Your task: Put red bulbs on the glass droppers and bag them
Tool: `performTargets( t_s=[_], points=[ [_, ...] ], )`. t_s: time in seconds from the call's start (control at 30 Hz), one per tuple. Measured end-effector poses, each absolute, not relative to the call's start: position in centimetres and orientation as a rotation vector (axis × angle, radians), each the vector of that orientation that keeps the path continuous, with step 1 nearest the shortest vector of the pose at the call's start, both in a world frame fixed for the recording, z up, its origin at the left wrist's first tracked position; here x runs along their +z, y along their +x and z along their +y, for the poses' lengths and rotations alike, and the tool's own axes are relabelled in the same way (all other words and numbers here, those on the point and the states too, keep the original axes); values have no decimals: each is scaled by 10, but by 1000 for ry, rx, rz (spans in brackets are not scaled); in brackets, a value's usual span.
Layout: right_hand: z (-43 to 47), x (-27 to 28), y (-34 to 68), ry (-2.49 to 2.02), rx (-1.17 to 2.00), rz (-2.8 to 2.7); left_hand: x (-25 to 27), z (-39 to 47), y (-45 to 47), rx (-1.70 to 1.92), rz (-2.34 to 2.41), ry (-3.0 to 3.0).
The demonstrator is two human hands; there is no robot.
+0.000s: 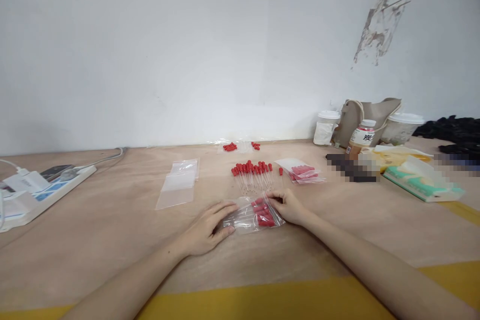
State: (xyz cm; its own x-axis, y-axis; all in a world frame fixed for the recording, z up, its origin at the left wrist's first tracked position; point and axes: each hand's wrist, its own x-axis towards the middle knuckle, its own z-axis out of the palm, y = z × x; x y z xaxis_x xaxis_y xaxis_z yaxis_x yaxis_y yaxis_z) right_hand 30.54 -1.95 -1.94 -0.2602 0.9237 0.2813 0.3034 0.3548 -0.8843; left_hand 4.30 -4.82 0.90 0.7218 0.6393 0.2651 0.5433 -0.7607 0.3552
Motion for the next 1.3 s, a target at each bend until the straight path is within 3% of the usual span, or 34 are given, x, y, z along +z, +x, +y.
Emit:
performTargets(
  t_s=[0.13,0.27,0.5,0.67,0.83,0.93,1.1,1.3],
  points=[
    [-22,-14,316,-990,934,-1928,10,-48,42,472,939,2722],
    [-25,-17,320,-1011,976,-1744,14,-50,43,366,985,2825],
    [-36,-3,309,-1058,1415,-1439,16,-49,46,319,1019,2790],
    [-39,-2,310,-1253,1374,-1571,13,-47,47,312,1060,2809],
    [-38,-1,313,-1070,1597,-1562,13,-26,23,503,1551,2789],
    [-36,7,304,-969,1677,-1639,14,-9,-5,441,2019,2657],
    [-22,20,266,-1133,1489,-1351,7,7,-30,36,2406,2242],
    [14,11,210,-1229,1163,-1359,0,8,-24,-26,2450,2226]
  ],
)
